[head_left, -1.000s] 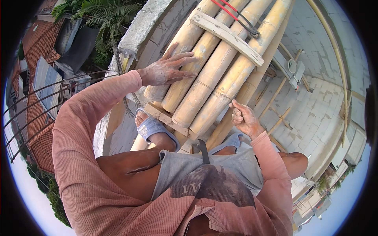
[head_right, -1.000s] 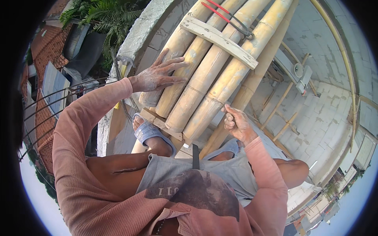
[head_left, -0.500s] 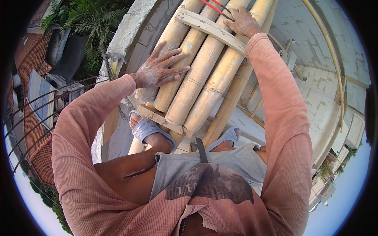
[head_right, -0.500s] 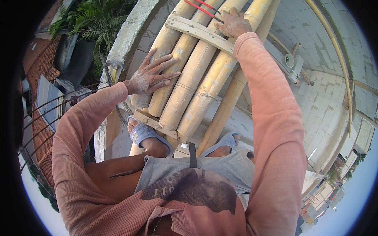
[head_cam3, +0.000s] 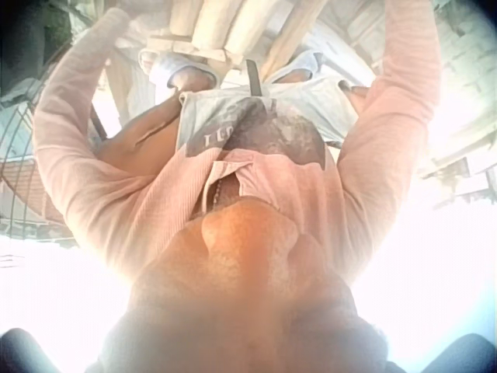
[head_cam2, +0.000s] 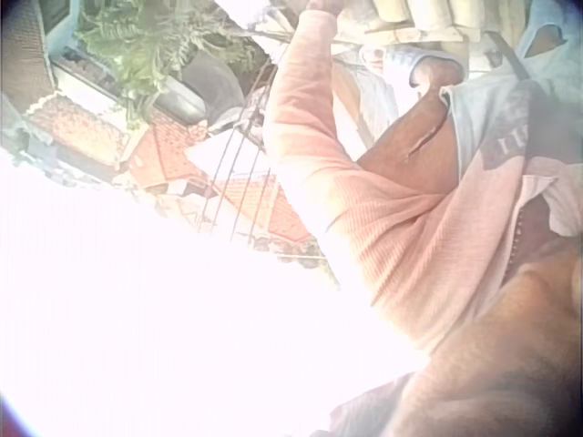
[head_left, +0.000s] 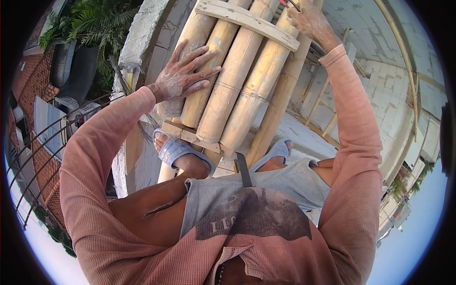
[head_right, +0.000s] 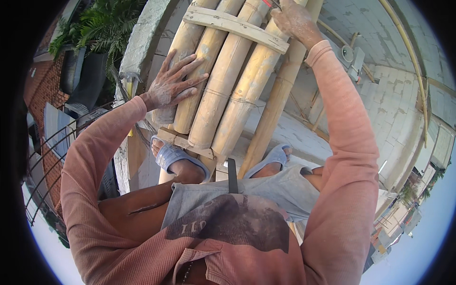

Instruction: The person secures bamboo poles together using wire and pliers while standing on a construction ledge.

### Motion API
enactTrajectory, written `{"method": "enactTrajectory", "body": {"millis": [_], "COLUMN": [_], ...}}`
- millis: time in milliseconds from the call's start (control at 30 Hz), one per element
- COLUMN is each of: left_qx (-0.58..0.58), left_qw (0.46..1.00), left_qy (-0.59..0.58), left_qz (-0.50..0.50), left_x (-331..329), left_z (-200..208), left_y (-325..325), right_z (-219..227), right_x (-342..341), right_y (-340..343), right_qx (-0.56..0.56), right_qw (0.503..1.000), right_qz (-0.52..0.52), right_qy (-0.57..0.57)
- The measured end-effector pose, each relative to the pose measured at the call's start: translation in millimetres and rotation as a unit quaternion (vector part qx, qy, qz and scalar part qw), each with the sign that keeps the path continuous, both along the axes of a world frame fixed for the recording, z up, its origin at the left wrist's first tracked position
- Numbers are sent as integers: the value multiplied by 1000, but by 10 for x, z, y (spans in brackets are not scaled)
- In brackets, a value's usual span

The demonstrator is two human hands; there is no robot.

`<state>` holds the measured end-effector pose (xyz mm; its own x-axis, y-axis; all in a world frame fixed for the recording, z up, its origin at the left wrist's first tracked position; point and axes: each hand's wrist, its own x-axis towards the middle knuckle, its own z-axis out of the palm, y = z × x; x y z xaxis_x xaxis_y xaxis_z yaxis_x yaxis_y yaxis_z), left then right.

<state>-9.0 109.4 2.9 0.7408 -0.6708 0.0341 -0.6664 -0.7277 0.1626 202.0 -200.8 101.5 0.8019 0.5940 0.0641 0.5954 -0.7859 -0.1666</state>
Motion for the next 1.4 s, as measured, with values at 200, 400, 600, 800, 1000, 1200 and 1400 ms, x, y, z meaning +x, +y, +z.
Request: {"method": "enactTrajectory", "body": {"millis": [200,400,600,800,1000,1200,1400], "left_qx": [17,20,39,37,51,55,48], "left_qw": [1000,999,999,999,998,998,998], "left_qy": [1,26,35,35,31,32,28], "left_qz": [7,-3,-1,2,11,11,11], "left_x": [62,97,94,100,78,95,89], "left_z": [-19,13,51,52,29,36,39], "left_y": [-55,-80,-90,-83,-81,-96,-71], "right_z": [980,1294,1115,590,-40,-286,-225], "right_x": [-690,-1279,-1526,-1545,-1691,-2036,-2037], "right_y": [-1085,-1751,-2022,-2333,-1584,-1532,-1492], "right_qx": [72,208,320,614,557,320,165], "right_qw": [988,878,788,641,402,383,614], "right_qz": [-111,-312,-340,-113,-420,-395,-226], "right_qy": [81,296,401,446,593,771,738]}}
